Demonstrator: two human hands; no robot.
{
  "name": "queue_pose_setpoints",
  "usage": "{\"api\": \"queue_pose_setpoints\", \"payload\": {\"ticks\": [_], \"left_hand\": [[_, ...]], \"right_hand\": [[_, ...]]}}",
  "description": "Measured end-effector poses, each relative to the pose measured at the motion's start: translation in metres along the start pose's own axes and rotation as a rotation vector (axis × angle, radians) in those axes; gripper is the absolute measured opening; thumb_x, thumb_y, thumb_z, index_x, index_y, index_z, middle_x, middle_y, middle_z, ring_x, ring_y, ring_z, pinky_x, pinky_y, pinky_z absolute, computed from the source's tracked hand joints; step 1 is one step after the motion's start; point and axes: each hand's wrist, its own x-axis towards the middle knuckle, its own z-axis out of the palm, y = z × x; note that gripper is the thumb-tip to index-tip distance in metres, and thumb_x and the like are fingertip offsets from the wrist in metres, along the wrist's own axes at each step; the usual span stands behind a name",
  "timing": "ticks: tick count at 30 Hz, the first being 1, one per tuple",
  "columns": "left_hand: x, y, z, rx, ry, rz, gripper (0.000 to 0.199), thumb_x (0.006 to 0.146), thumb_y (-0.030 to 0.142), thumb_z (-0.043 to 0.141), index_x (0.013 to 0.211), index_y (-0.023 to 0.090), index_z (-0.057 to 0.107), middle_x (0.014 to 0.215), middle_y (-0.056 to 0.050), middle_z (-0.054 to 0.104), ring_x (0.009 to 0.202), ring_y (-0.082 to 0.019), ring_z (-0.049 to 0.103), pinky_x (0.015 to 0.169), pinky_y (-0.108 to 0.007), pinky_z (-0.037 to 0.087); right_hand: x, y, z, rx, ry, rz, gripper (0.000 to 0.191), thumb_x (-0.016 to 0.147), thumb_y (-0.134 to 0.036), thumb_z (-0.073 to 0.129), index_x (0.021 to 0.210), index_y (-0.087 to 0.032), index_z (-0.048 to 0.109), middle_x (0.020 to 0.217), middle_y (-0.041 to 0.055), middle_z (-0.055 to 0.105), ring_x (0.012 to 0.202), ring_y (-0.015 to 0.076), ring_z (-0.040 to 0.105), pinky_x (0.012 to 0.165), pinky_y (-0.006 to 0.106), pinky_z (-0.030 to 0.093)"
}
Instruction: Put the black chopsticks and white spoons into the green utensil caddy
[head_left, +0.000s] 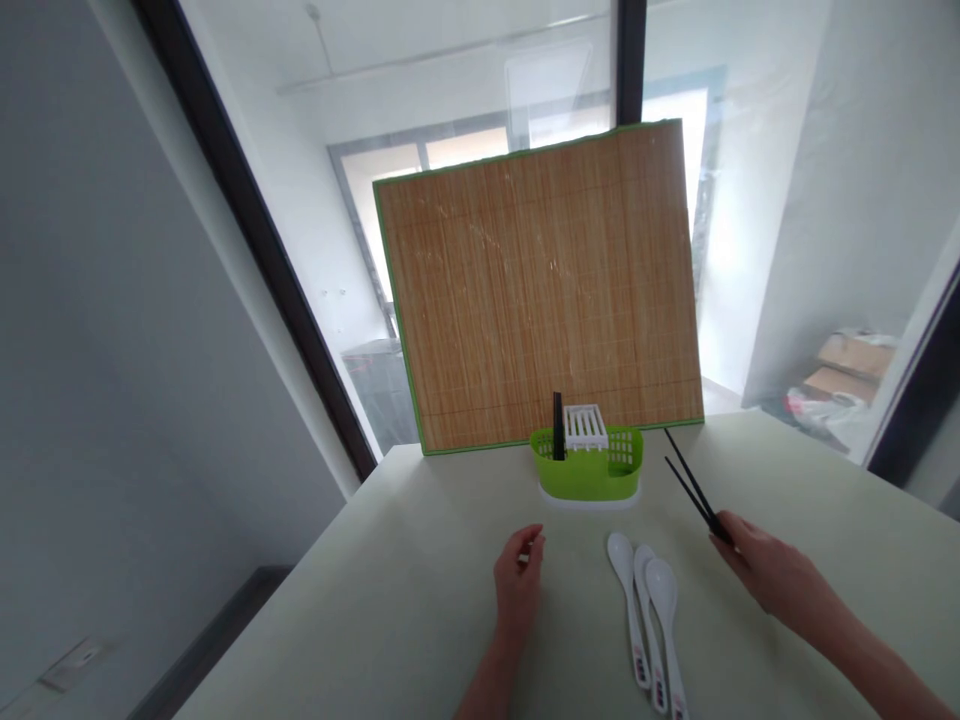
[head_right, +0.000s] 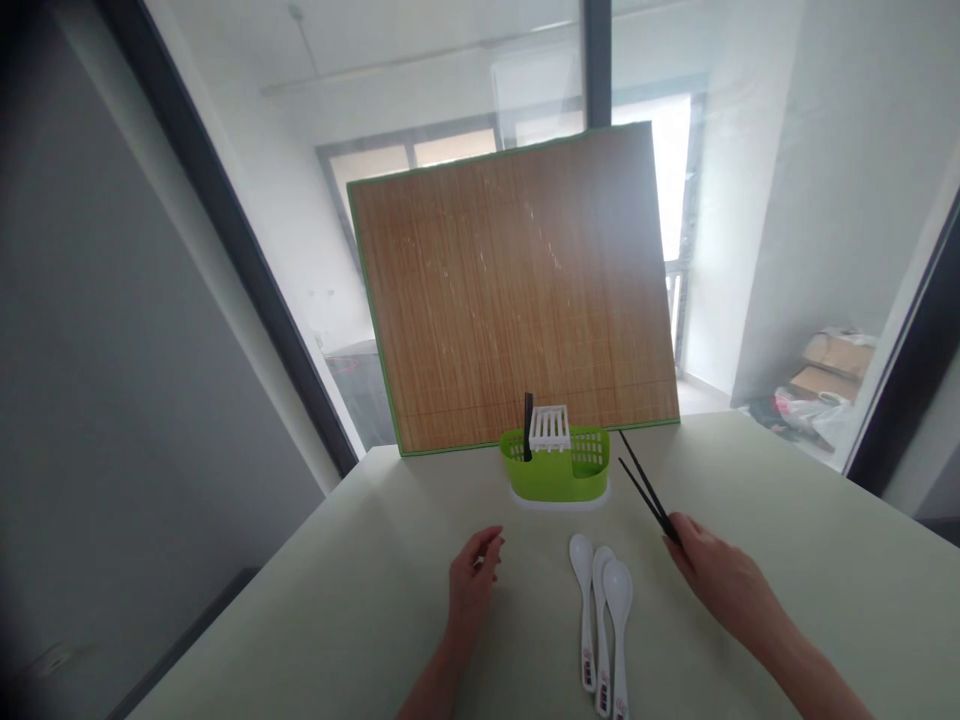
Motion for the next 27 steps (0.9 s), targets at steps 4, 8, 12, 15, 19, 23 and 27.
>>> {"api": "queue_pose_setpoints", "payload": {"ticks": [4, 8, 12, 15, 19, 23, 27], "left_hand": [[-0.004, 0.034, 0.005, -0.069, -0.134, 0.11, 0.03, 0.082, 0.039, 0.055, 0.104, 0.02, 0.064, 0.091, -0.006, 0.064, 0.073, -0.013, 0.058, 0.053, -0.019, 0.046], [-0.009, 0.064, 0.003, -0.117, -0.237, 0.188, 0.032, 0.079, 0.035, 0.061, 0.109, 0.023, 0.062, 0.095, -0.004, 0.063, 0.07, -0.01, 0.056, 0.051, -0.017, 0.045], [-0.015, 0.073, -0.002, -0.129, -0.271, 0.195, 0.032, 0.076, 0.031, 0.065, 0.107, 0.022, 0.063, 0.093, -0.004, 0.064, 0.068, -0.01, 0.056, 0.052, -0.017, 0.047], [-0.019, 0.071, -0.005, -0.122, -0.257, 0.153, 0.023, 0.077, 0.029, 0.064, 0.098, 0.02, 0.065, 0.084, -0.003, 0.065, 0.066, -0.01, 0.057, 0.055, -0.018, 0.048], [-0.022, 0.064, -0.005, -0.166, -0.245, 0.093, 0.017, 0.077, 0.03, 0.064, 0.088, 0.017, 0.067, 0.073, -0.001, 0.064, 0.057, -0.009, 0.055, 0.053, -0.019, 0.048], [-0.019, 0.06, -0.001, -0.223, -0.254, 0.086, 0.017, 0.076, 0.03, 0.064, 0.087, 0.016, 0.067, 0.072, -0.001, 0.063, 0.054, -0.008, 0.055, 0.052, -0.019, 0.047], [-0.018, 0.058, 0.002, -0.194, -0.265, 0.102, 0.016, 0.077, 0.029, 0.063, 0.087, 0.017, 0.067, 0.073, -0.002, 0.064, 0.057, -0.01, 0.057, 0.053, -0.02, 0.048]], "right_hand": [[0.01, -0.07, -0.01, 0.465, -0.016, -0.284, 0.022, 0.094, -0.038, 0.031, 0.092, -0.022, 0.047, 0.083, 0.0037, 0.062, 0.073, 0.0168, 0.06, 0.066, 0.027, 0.045], [0.013, -0.128, 0.008, 0.581, -0.048, -0.435, 0.019, 0.094, -0.035, 0.035, 0.086, -0.021, 0.047, 0.08, 0.0015, 0.058, 0.07, 0.0146, 0.056, 0.065, 0.025, 0.042], [0.011, -0.155, 0.026, 0.564, -0.051, -0.537, 0.016, 0.093, -0.03, 0.036, 0.086, -0.021, 0.048, 0.08, 0.0016, 0.059, 0.069, 0.0148, 0.056, 0.061, 0.024, 0.04], [0.009, -0.159, 0.035, 0.602, -0.102, -0.601, 0.016, 0.093, -0.028, 0.037, 0.097, -0.021, 0.051, 0.089, 0.0036, 0.061, 0.078, 0.0152, 0.058, 0.067, 0.024, 0.042], [0.006, -0.153, 0.05, 0.586, -0.183, -0.566, 0.017, 0.092, -0.027, 0.039, 0.097, -0.021, 0.055, 0.089, 0.004, 0.061, 0.079, 0.0152, 0.059, 0.07, 0.024, 0.043], [0.007, -0.145, 0.062, 0.589, -0.239, -0.535, 0.017, 0.091, -0.025, 0.041, 0.094, -0.021, 0.057, 0.087, 0.0038, 0.061, 0.078, 0.015, 0.058, 0.071, 0.024, 0.043], [0.011, -0.142, 0.064, 0.6, -0.256, -0.552, 0.015, 0.091, -0.023, 0.041, 0.09, -0.019, 0.056, 0.085, 0.0031, 0.06, 0.077, 0.0149, 0.058, 0.07, 0.025, 0.043]]}}
